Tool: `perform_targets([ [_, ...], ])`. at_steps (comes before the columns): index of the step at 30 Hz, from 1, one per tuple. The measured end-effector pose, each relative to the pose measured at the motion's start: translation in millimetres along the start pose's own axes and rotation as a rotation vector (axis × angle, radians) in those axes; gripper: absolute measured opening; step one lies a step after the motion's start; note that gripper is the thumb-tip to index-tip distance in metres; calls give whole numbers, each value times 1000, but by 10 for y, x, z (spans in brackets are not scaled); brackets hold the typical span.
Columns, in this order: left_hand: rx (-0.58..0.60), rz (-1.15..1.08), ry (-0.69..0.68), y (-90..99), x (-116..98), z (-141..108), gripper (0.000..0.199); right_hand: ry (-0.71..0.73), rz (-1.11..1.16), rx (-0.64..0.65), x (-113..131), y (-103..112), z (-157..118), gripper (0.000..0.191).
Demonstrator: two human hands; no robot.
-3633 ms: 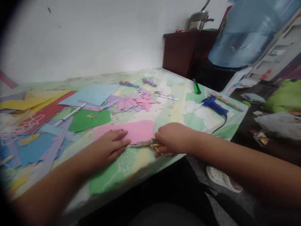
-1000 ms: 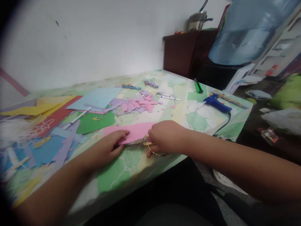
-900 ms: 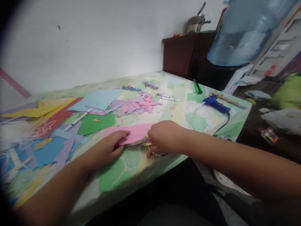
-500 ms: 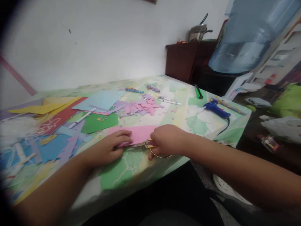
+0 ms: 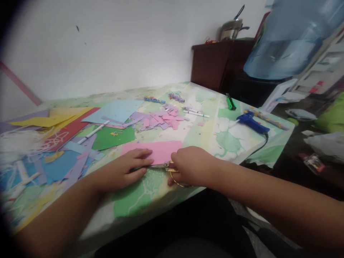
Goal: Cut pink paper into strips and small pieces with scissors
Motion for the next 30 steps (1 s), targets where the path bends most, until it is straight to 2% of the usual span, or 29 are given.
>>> perform_targets([
  [9,85,73,2,-71,4,-23,45,17,67,58,-39,-52,36,39],
  [12,97,71,9,-78,6,-21,45,19,56,65,-46,-50,45,34],
  [21,88,36,26,-71,45,-6,44,42,37,58,-59,-31,76,29],
  [26,81,49,41,-65,109,-17,49,42,-15,46,-73,0,73,25],
  [30,64,64,48,-49,167,-23,49,25,-52,39,-111,-2,65,28],
])
Point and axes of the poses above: each hand's wrist, its own z-axis towards the middle knuckle, its own y-axis out of the back of the hand, x = y × z, the point moved 10 cm from there along z, towards the middle knuckle, and after that the axes turned 3 degrees about y, right-handed, at the moved point
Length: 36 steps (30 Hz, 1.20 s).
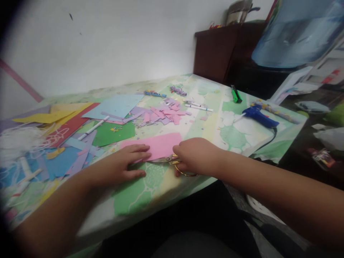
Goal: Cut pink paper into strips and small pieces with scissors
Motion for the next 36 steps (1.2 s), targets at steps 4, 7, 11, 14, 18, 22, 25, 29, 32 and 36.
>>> perform_targets([
  [4,-18,-4,-16,27,13,10,38,-15,-1,-42,-30,20,-11,38],
  [7,-38,-30,-11,67,19,19,32,11,10,-53,-8,17,0,44],
  [11,-50,-69,-7,102,25,27,25,26,23,-46,12,-1,41,42],
  [14,-61,-89,-2,114,35,31,21,37,42,-51,29,7,78,39],
  [18,-70,-117,16,116,68,33,21,61,83,-31,51,10,128,39],
  [22,-65,-141,17,114,79,36,25,85,106,-16,69,22,171,41],
  [25,-53,-145,9,106,79,43,26,79,91,-14,64,21,200,42],
  [29,-26,-153,11,71,103,49,27,75,55,-26,70,21,232,42],
  [32,-15,-175,21,59,123,46,28,66,30,-46,65,35,241,39],
  [36,-20,-213,40,80,132,33,28,72,28,-71,70,45,234,37],
])
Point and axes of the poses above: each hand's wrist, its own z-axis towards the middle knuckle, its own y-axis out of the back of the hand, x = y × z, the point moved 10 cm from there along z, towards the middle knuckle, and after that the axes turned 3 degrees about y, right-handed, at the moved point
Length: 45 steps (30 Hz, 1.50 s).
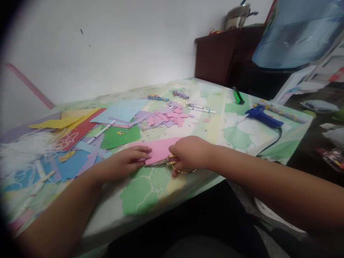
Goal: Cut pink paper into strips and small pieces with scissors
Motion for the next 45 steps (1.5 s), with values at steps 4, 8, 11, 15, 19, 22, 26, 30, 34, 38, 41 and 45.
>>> perform_targets([
  [4,-13,-43,-3,28,-41,-13,28,7,10,-8,7,-10,-4,36],
  [8,-45,-56,26,52,-65,-7,25,5,5,-2,11,-20,0,28],
  [11,-83,-67,67,70,-65,8,21,10,-3,-3,22,-17,-4,25],
  [15,-123,-78,87,94,-77,21,19,18,-13,-3,38,-7,-6,23],
  [19,-122,-74,84,91,-82,17,18,11,-28,22,40,-20,6,23],
  [22,-136,-105,94,94,-58,9,17,11,-31,17,42,-21,-19,26],
  [26,-185,-204,135,125,22,3,14,5,22,-44,2,52,-160,37],
  [30,-266,-306,242,199,172,-33,14,-129,202,-143,-255,199,-350,44],
  [34,-323,-539,320,216,246,-72,15,-193,537,-311,-451,335,-326,37],
  [38,-352,-856,301,171,155,-72,12,-147,913,-485,-422,401,-28,29],
  [41,-362,-961,305,156,76,-84,18,-25,1157,-451,-234,380,275,20],
  [45,-324,-980,288,157,-28,-80,15,48,1212,-408,-86,449,516,20],
])
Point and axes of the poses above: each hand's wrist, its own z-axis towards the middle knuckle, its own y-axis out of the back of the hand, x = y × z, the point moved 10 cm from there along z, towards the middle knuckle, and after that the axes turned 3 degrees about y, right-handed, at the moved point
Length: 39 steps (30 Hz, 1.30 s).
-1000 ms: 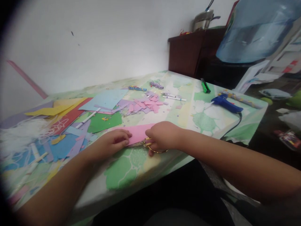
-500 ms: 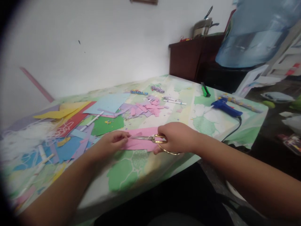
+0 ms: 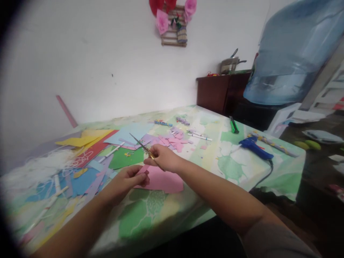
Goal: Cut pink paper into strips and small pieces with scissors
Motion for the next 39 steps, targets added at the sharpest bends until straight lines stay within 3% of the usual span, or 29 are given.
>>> perform_targets([
  [4,40,-132,44,-51,26,-2,24,62,72,195,122,-204,65,23],
  [10,55,-80,56,-83,23,13,27,89,150,348,76,-236,-37,22],
  [17,93,206,17,-173,-26,32,25,41,88,279,-121,-192,-51,22],
  [24,-90,29,136,20,184,110,21,-3,221,106,-215,-152,-18,25],
  [28,-172,11,85,62,111,136,23,-21,296,73,-201,-129,0,28],
  [31,-223,-26,120,83,107,113,21,-40,323,60,-189,-101,6,26],
  [35,-279,-209,109,159,119,79,18,-37,9,-46,-167,88,-9,24],
  [39,-372,-416,121,279,185,57,15,-28,-437,-17,-84,154,-40,29],
])
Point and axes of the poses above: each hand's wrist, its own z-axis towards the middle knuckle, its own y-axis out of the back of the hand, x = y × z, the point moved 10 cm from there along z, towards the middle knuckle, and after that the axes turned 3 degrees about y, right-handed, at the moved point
